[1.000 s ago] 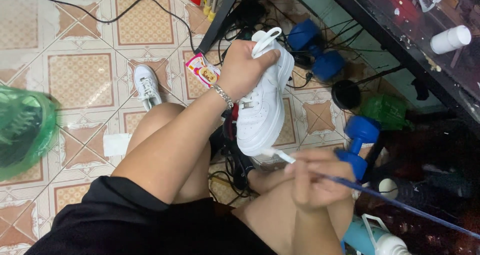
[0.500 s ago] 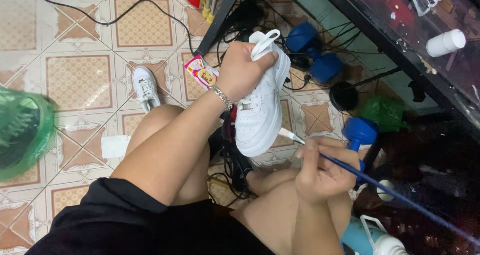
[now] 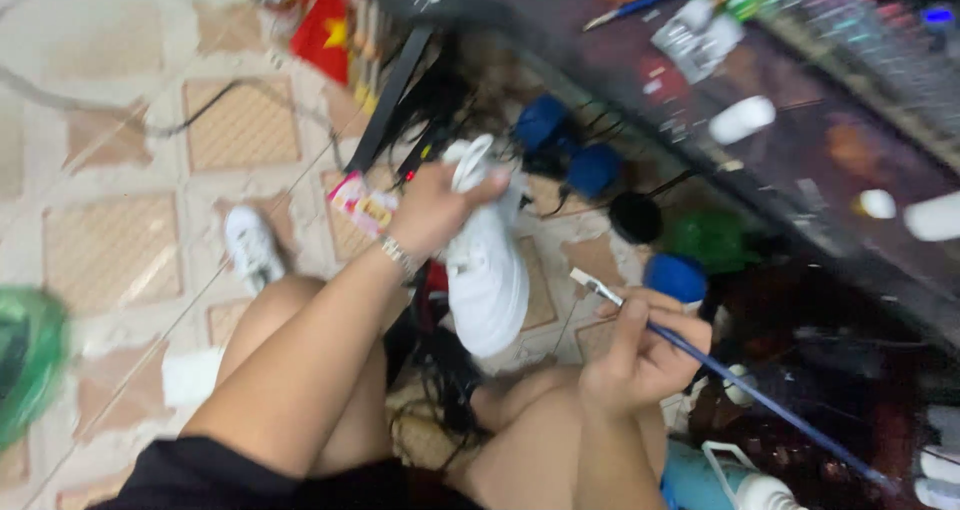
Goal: The person paints a white sneaker using a paintbrush and white paint. They repeatedly dip the brush into a small container on the desk and apply the paint to the shoe's upper and sole, rotating the shoe to cover different areas.
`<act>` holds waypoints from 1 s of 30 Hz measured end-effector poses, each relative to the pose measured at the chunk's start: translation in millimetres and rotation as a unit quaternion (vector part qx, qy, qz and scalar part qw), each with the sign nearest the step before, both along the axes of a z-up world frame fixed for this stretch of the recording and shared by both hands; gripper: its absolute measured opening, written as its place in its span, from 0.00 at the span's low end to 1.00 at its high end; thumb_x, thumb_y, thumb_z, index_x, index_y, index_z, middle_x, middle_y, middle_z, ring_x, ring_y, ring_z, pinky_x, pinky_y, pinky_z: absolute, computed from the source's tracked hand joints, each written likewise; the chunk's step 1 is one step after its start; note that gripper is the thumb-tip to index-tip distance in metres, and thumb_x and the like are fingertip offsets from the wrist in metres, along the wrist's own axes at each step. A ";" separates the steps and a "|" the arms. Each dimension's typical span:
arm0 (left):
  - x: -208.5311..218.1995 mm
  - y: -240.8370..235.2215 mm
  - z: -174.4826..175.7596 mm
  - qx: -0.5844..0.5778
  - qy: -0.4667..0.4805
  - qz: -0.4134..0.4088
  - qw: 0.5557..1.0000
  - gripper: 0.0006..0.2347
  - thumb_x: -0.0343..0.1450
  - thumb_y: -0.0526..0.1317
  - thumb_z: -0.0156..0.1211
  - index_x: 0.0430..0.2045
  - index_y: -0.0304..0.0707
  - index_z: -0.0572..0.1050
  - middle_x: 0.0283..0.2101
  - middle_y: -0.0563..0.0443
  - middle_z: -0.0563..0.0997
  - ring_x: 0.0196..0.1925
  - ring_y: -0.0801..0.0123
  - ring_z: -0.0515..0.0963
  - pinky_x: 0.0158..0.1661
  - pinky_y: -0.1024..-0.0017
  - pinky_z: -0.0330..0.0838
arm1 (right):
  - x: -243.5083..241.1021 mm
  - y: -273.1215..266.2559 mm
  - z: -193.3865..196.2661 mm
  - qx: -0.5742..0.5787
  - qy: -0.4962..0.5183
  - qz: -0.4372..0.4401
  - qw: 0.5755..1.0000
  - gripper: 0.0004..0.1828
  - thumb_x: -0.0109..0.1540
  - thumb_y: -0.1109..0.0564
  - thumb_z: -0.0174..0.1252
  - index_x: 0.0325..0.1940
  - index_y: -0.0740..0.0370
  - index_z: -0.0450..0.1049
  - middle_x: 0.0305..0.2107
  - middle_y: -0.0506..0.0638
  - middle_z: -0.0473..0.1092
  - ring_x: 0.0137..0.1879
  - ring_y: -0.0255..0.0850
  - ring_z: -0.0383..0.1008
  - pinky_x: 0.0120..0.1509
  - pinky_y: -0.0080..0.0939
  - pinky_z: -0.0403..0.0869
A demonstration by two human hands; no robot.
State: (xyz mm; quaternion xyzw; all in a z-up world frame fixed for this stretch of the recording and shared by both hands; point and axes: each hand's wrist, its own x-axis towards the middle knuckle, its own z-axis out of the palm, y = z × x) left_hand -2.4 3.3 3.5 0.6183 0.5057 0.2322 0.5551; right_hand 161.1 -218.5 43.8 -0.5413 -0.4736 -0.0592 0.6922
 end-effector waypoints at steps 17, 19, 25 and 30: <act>9.8 -7.7 -89.4 -0.076 -0.172 0.099 0.977 0.15 0.82 0.45 0.80 0.46 0.27 0.94 0.44 0.34 0.96 0.53 0.52 0.93 0.62 0.54 0.83 | 182.0 124.0 136.3 0.096 -0.145 0.052 0.983 0.26 0.87 0.61 0.67 0.86 0.74 0.69 0.39 0.65 0.82 0.32 0.39 0.78 0.40 0.32 0.77; 11.6 -3.6 -100.9 -0.058 -0.195 0.143 0.969 0.18 0.86 0.45 0.74 0.47 0.19 0.93 0.47 0.26 0.94 0.56 0.48 0.89 0.66 0.51 0.80 | 181.0 128.9 138.2 0.088 -0.153 0.060 0.982 0.25 0.86 0.61 0.67 0.84 0.77 0.71 0.37 0.65 0.82 0.30 0.39 0.78 0.39 0.32 0.77; 19.7 -1.1 -155.3 -0.133 -0.273 0.186 0.935 0.21 0.90 0.51 0.68 0.42 0.27 0.92 0.43 0.36 0.93 0.52 0.54 0.89 0.62 0.56 0.82 | 179.1 129.8 138.9 0.021 -0.180 0.063 0.981 0.19 0.84 0.64 0.67 0.78 0.79 0.79 0.37 0.63 0.85 0.30 0.41 0.80 0.33 0.35 0.77; 9.1 -47.6 3.4 -0.173 -0.253 0.106 0.946 0.18 0.74 0.45 0.91 0.48 0.26 0.94 0.44 0.31 0.98 0.49 0.46 0.98 0.58 0.48 0.90 | 180.9 131.5 136.8 -0.013 -0.194 0.092 0.977 0.19 0.81 0.66 0.68 0.76 0.77 0.82 0.38 0.62 0.86 0.28 0.40 0.79 0.31 0.36 0.74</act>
